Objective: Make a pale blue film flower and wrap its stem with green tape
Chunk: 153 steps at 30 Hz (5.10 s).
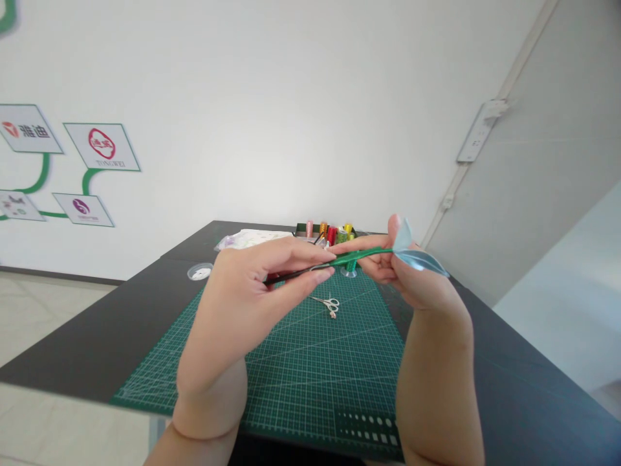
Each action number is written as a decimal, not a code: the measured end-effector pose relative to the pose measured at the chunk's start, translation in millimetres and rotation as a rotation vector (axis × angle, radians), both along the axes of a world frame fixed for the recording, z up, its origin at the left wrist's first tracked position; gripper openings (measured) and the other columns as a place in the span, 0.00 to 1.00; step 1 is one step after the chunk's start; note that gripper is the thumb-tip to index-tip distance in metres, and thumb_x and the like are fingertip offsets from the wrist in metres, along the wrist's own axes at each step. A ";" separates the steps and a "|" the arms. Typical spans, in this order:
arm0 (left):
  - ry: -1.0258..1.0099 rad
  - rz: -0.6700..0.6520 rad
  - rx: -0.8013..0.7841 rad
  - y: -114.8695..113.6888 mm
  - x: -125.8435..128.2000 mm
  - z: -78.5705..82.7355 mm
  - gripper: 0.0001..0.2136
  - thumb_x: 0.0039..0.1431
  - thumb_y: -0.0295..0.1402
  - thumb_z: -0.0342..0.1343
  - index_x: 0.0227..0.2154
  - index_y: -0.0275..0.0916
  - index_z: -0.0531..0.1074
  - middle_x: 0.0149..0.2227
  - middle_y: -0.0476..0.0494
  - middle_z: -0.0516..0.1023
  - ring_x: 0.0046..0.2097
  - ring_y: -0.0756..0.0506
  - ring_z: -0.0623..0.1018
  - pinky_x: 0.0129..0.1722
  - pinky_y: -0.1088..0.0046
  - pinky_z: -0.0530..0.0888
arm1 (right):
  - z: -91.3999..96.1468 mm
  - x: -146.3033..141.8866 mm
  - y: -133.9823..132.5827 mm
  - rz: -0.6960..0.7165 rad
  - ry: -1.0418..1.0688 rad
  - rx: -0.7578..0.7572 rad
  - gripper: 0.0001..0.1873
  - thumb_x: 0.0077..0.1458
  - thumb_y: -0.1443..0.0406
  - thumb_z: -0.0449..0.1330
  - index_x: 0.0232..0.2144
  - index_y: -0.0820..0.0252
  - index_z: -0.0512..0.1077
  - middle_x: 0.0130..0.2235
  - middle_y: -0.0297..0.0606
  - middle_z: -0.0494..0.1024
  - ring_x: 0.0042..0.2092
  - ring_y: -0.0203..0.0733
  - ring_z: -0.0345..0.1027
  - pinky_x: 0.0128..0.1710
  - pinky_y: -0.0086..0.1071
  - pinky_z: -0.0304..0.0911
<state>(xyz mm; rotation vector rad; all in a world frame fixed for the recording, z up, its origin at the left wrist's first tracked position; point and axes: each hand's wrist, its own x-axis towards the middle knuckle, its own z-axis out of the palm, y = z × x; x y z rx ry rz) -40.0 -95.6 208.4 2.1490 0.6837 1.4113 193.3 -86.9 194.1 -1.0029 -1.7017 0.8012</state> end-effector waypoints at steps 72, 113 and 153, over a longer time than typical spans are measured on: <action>-0.382 -0.740 -0.452 45.2 61.1 -16.3 0.05 0.62 0.31 0.60 0.34 0.39 0.70 0.24 0.53 0.78 0.19 0.58 0.61 0.18 0.80 0.55 | -1.5 -45.0 -7.4 -0.377 0.482 0.491 0.15 0.60 0.55 0.64 0.28 0.58 0.83 0.17 0.24 0.49 0.19 0.29 0.40 0.18 0.30 0.39; 0.650 -0.087 0.175 32.8 26.3 -14.7 0.04 0.61 0.29 0.59 0.30 0.42 0.75 0.26 0.57 0.79 0.27 0.51 0.73 0.28 0.74 0.59 | 7.6 -9.7 -55.3 -0.297 0.163 0.394 0.05 0.55 0.64 0.69 0.32 0.46 0.86 0.14 0.27 0.62 0.19 0.34 0.55 0.19 0.32 0.55; 0.006 0.186 0.373 12.8 2.2 -3.3 0.01 0.61 0.30 0.63 0.34 0.42 0.76 0.30 0.52 0.82 0.26 0.52 0.74 0.26 0.75 0.68 | 1.8 0.2 -11.4 -0.259 -0.225 0.153 0.09 0.56 0.58 0.67 0.31 0.54 0.85 0.29 0.36 0.83 0.29 0.38 0.71 0.25 0.29 0.61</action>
